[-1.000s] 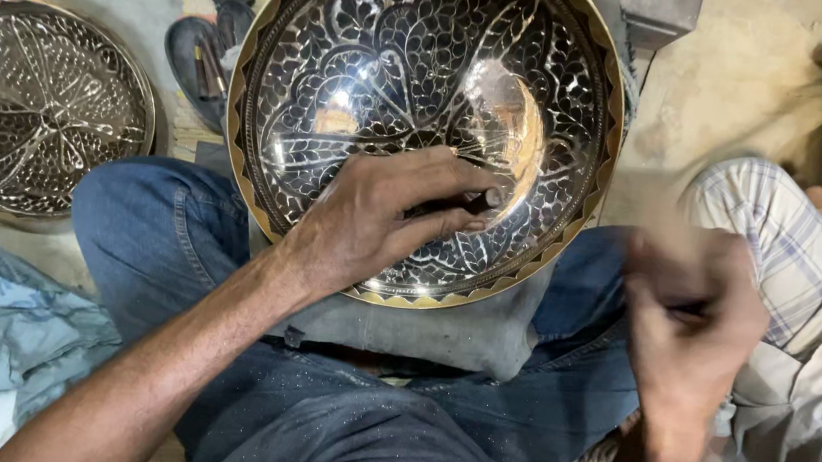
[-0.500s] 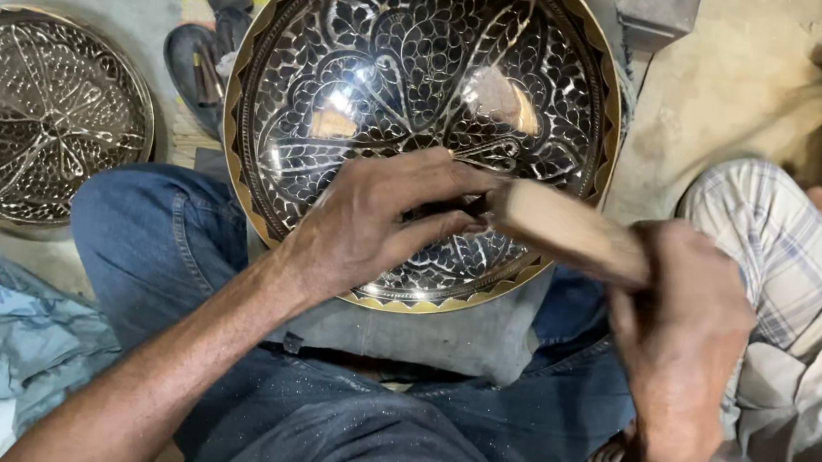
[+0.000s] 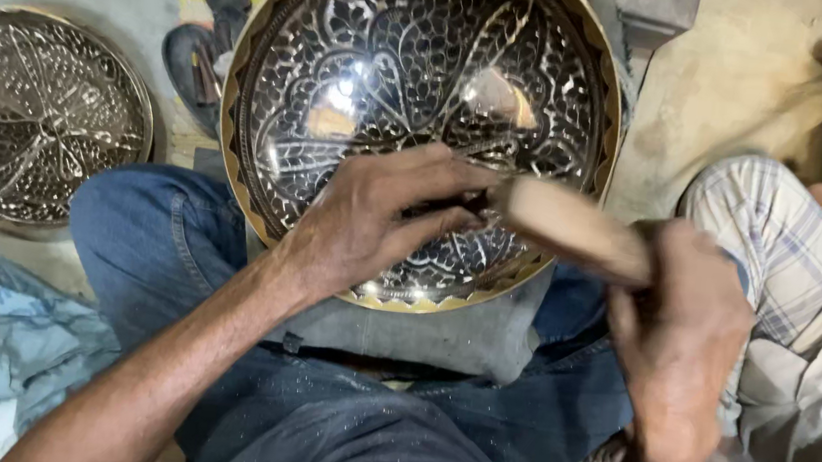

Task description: The person sits on the floor and uses a wooden mallet to hammer a metal plate resting on a cushion. They repeatedly strike the surface to create a decorative pattern.

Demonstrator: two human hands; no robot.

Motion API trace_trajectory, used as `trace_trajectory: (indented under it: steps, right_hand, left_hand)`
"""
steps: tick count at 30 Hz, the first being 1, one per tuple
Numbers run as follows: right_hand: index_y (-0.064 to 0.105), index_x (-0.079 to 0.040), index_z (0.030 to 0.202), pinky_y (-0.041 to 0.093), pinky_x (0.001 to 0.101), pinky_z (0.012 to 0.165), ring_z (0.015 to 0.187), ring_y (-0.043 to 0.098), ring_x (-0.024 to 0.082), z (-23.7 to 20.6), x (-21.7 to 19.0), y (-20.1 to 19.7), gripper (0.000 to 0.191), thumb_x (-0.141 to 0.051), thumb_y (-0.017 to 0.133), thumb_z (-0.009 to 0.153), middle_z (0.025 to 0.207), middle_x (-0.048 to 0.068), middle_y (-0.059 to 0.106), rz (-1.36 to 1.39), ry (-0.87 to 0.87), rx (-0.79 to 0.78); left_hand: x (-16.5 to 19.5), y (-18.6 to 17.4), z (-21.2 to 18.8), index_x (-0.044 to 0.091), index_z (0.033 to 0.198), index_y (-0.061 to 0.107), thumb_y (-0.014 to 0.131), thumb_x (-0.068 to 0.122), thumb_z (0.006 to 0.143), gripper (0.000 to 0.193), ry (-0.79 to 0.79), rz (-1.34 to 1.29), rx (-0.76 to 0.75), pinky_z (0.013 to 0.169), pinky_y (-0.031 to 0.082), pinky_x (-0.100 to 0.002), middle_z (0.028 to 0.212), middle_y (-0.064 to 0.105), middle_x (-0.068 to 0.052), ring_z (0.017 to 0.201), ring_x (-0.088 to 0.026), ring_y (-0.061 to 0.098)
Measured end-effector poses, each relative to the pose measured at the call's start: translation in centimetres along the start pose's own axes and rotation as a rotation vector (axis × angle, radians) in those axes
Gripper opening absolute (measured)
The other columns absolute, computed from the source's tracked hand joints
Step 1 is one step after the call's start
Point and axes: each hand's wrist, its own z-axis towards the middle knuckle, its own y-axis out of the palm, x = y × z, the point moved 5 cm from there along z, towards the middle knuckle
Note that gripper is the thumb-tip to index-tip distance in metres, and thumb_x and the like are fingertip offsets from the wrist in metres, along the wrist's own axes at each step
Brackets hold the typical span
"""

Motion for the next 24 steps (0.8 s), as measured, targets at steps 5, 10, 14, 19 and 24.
trace_trajectory:
  steps: [5,10,14,19,24]
  right_hand:
    - [0.061,-0.001,0.100,0.051,0.0401,0.075,0.078,0.065,0.028,0.8,-0.4,-0.3,0.028,-0.001,0.079,0.079,0.085,0.014,0.067,0.177,0.063,-0.010]
    - [0.057,0.000,0.108,0.049,0.0352,0.074,0.079,0.062,0.027,0.8,0.0,0.1,0.028,-0.003,0.078,0.089,0.089,0.013,0.066,0.467,0.218,-0.006]
    - [0.057,0.000,0.111,0.051,0.0375,0.072,0.079,0.067,0.032,0.1,0.7,0.4,0.036,0.003,0.076,0.080,0.090,0.015,0.067,0.342,0.202,-0.012]
    - [0.059,-0.002,0.115,0.053,0.0378,0.080,0.089,0.068,0.033,-0.6,1.0,0.8,0.035,0.006,0.073,0.084,0.098,0.017,0.066,0.306,0.114,-0.044]
    - [0.057,-0.002,0.116,0.054,0.0369,0.077,0.086,0.070,0.026,-0.7,1.9,1.7,0.028,0.001,0.072,0.093,0.095,0.011,0.070,0.582,0.287,-0.097]
  left_hand:
    - [0.2,-0.1,-0.1,0.011,0.127,0.067,0.070,0.017,0.099,0.029,0.022,0.001,0.008,0.081,0.067,-0.026,0.111,0.073,-0.006,0.096,-0.016,0.075]
    - [0.2,0.0,-0.1,0.014,0.128,0.068,0.070,0.017,0.098,0.030,-0.018,-0.024,0.009,0.073,0.066,-0.023,0.109,0.073,-0.003,0.088,-0.013,0.074]
    - [0.1,0.1,0.0,0.018,0.128,0.068,0.072,0.019,0.098,0.030,-0.035,0.028,-0.005,0.067,0.064,-0.022,0.102,0.071,-0.001,0.079,-0.010,0.070]
    - [0.0,0.1,-0.1,0.018,0.128,0.069,0.071,0.021,0.097,0.031,-0.046,0.030,-0.009,0.064,0.062,-0.020,0.097,0.070,0.000,0.075,-0.008,0.067]
    - [0.2,0.0,0.0,0.016,0.130,0.067,0.070,0.019,0.100,0.031,0.035,0.070,0.011,0.070,0.062,-0.021,0.105,0.070,-0.001,0.084,-0.008,0.068]
